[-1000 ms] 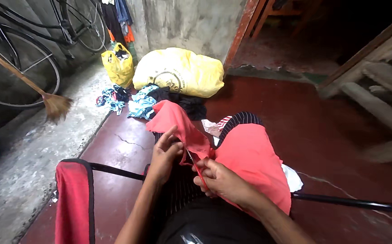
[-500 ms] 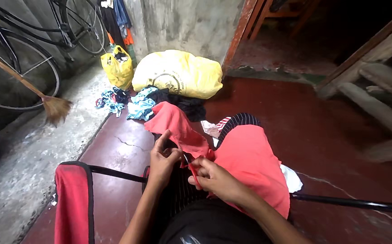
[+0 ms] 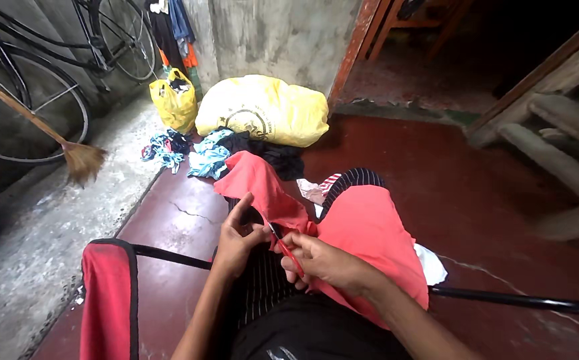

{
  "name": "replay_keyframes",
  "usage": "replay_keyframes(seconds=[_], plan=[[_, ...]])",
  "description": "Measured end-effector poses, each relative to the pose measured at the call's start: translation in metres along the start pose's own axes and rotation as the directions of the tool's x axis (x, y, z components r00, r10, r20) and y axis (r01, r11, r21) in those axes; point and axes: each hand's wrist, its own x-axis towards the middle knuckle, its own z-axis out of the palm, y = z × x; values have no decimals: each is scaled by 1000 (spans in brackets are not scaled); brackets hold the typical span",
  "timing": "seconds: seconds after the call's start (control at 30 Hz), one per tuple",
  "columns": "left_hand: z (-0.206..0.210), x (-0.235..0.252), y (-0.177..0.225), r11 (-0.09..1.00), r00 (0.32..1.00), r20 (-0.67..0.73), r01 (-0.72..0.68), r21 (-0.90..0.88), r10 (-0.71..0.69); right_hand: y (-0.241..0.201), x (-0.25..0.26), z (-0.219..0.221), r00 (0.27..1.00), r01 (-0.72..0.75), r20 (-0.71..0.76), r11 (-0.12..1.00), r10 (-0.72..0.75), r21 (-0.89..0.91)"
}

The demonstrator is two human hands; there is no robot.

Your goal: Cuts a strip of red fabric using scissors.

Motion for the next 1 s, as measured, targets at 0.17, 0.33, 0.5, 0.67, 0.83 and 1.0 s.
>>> replay_keyframes(seconds=[0.17,0.33,0.5,0.67,0.83,1.0], plan=[[-3,0,-5,998,999,36,-34,-53,36,2,3,-2,998,9,58,999,-12,45],[-3,0,-8,995,996,44,-68,-69,71,2,4,4,1000,30,5,993,-31,114],[-5,-3,-7,997,994,78,-73,-40,76,-1,5,-1,999,35,37,998,-37,52],[-5,-5,-5,998,993,100,-67,-12,68,1,9,-10,998,44,51,999,-45,17],[-7,-9,-6,997,993,83,-81,15,80,-2,10,-12,998,43,44,999,-43,-6],[-5,-15,-9,994,994,82,-81,78,74,-7,17,-17,995,54,87,994,-46,-92]])
